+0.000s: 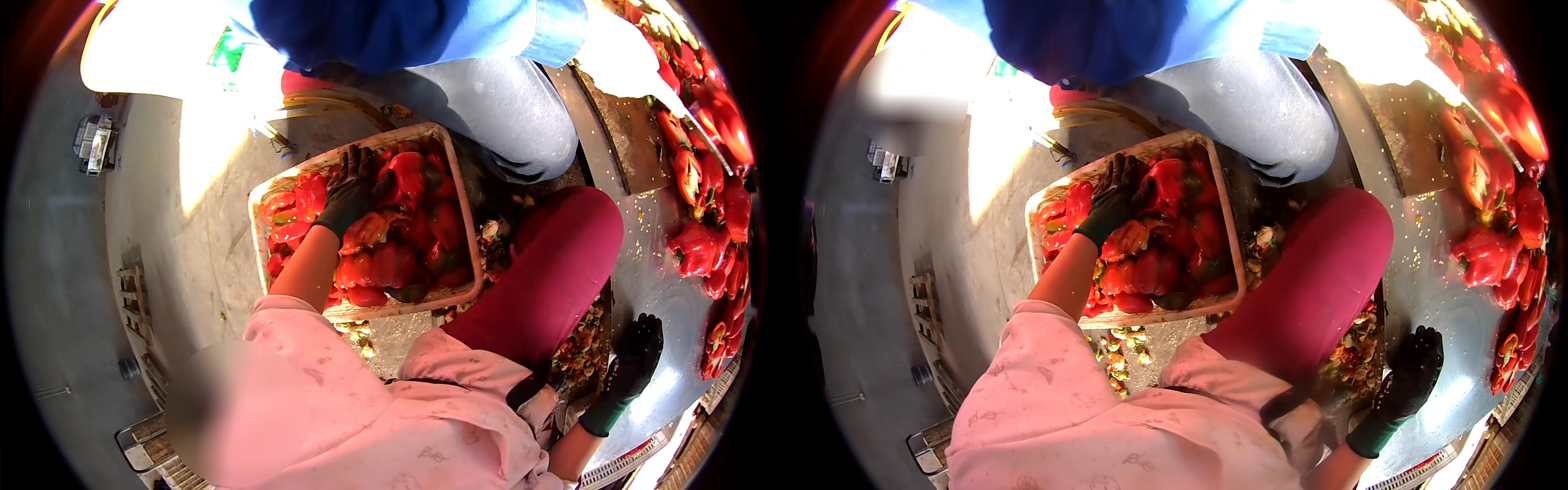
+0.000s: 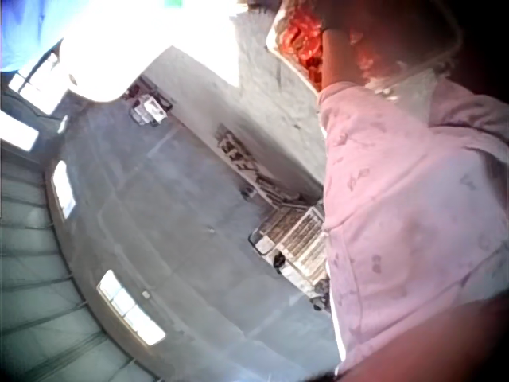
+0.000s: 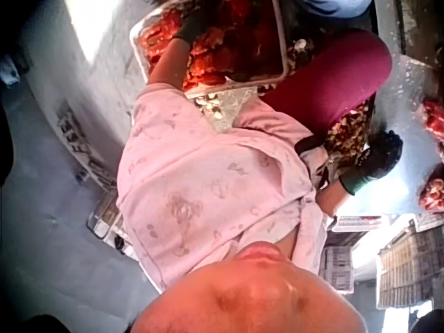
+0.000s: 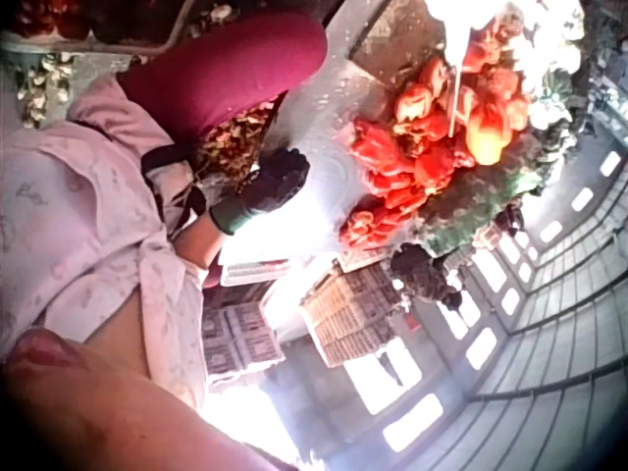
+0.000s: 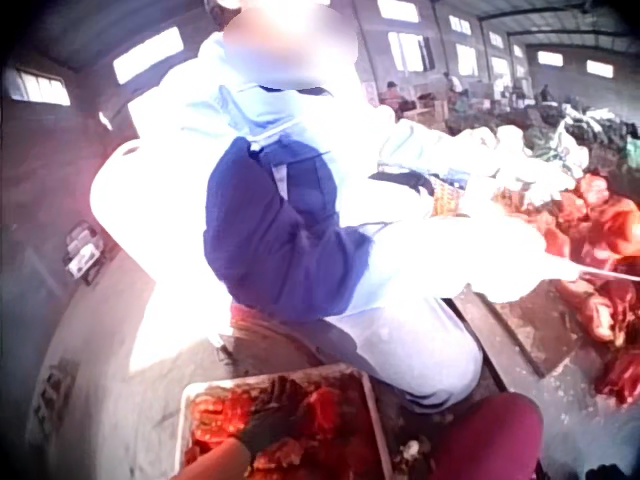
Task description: The person removes the stems and seeds from red bell peppers by hand and places the cleaned peppers into a white basket. The person handles each pepper individually, removing the core and seeds before placing it in the basket.
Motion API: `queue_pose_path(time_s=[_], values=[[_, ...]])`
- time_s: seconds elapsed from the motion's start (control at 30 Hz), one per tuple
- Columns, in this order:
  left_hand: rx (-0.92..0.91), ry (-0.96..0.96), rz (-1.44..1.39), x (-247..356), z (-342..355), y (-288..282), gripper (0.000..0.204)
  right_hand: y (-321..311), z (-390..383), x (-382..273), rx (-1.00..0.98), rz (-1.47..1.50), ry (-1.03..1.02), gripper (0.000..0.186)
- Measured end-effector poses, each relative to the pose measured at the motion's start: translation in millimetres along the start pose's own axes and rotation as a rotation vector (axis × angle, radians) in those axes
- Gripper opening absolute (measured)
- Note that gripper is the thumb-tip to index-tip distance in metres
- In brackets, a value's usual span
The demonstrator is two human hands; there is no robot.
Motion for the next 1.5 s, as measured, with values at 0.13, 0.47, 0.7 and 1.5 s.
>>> queue_pose_path(time_s=[0.13,0.47,0.7,1.5], values=[[-0.071,-0.029,0.036,17,-5,-8,0.076,-6,-9,-2,-0.004,-0.07,-0.025,0.037],[-0.317,-0.217,-0.08,-24,7,39,0.08,-5,-47,-13,0.28,0.091,-0.067,0.023],[-0.14,0.093,0.127,67,32,-19,0.061,-43,-68,-58,0.36,-0.074,-0.189,0.024],[-0.071,0.471,0.418,103,9,36,0.075,-59,-74,-35,0.409,-0.099,-0.143,0.025]])
Point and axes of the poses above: each hand's wrist, its own z-axis towards the middle knuckle, its own y-axis out of the palm, x = y × z, the point moved 8 cm from there along z, towards the middle knuckle, and after that the axes turned 1 degree about -y, right-handed, at the moved point
